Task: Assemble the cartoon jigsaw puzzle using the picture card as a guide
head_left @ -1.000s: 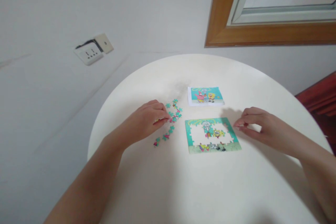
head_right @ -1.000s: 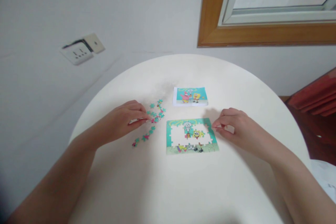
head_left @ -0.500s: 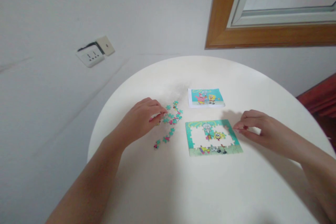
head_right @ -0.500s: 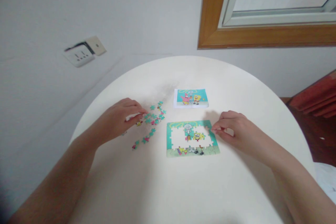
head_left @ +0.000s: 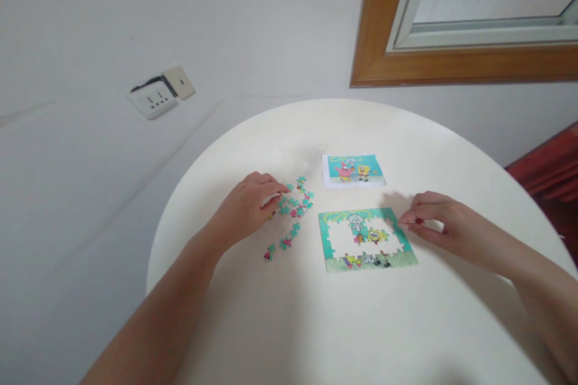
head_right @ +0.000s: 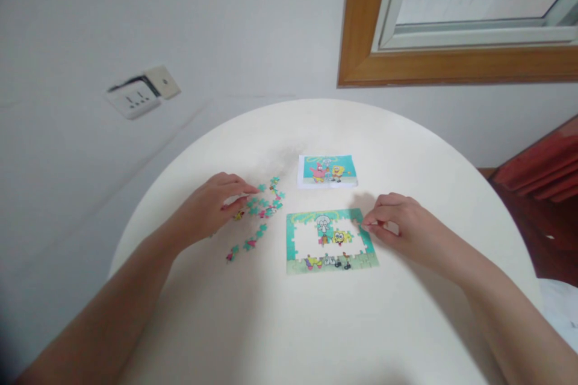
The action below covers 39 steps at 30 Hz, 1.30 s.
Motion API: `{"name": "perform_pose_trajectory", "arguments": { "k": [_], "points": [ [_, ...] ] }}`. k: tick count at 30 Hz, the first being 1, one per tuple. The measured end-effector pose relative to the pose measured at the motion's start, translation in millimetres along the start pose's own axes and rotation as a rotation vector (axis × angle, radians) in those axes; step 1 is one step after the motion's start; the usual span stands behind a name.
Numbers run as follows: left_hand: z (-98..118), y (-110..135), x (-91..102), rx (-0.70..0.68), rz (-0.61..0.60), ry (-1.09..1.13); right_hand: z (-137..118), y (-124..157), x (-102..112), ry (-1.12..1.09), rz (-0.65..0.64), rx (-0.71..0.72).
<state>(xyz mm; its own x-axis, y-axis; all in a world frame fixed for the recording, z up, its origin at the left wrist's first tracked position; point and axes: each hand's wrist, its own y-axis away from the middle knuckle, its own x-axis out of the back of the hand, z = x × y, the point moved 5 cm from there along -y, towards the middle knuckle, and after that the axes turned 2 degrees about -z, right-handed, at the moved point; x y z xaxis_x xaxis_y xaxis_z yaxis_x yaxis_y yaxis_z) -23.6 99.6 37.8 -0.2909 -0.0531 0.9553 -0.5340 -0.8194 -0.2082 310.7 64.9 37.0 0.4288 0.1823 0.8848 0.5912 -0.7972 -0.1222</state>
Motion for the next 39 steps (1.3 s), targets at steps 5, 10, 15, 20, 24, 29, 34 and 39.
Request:
{"name": "perform_pose_trajectory", "arguments": {
  "k": [5, 10, 15, 20, 24, 29, 34, 39],
  "points": [
    [2, -1, 0.6, -0.004, 0.018, -0.010, -2, -1, 0, -0.005, -0.008, -0.013],
    [3, -7, -6.9, 0.073, 0.118, -0.083, -1, -1, 2, -0.018, 0.027, -0.011],
    [2, -25, -14.4, 0.224, 0.160, -0.150, 1, 0, 1, -0.014, 0.007, -0.002],
    [6, -48, -18.9, 0.228, 0.071, -0.225, -2, 0, 2, -0.010, 0.004, 0.015],
    [7, -56, -25.8, 0.262, 0.029, -0.243, -3, 1, 3, -0.013, 0.007, 0.009],
    [3, -58, -31.6, 0.235, 0.034, -0.205, -3, 2, 6, -0.009, 0.035, 0.002],
    [-3, -57, -35.8, 0.196, 0.047, -0.164, -5, 1, 7, -0.023, 0.045, -0.005],
    [-4, -57, -37.9, 0.170, 0.068, -0.158, -5, 0, 7, -0.017, 0.030, -0.017]
  ]
}}
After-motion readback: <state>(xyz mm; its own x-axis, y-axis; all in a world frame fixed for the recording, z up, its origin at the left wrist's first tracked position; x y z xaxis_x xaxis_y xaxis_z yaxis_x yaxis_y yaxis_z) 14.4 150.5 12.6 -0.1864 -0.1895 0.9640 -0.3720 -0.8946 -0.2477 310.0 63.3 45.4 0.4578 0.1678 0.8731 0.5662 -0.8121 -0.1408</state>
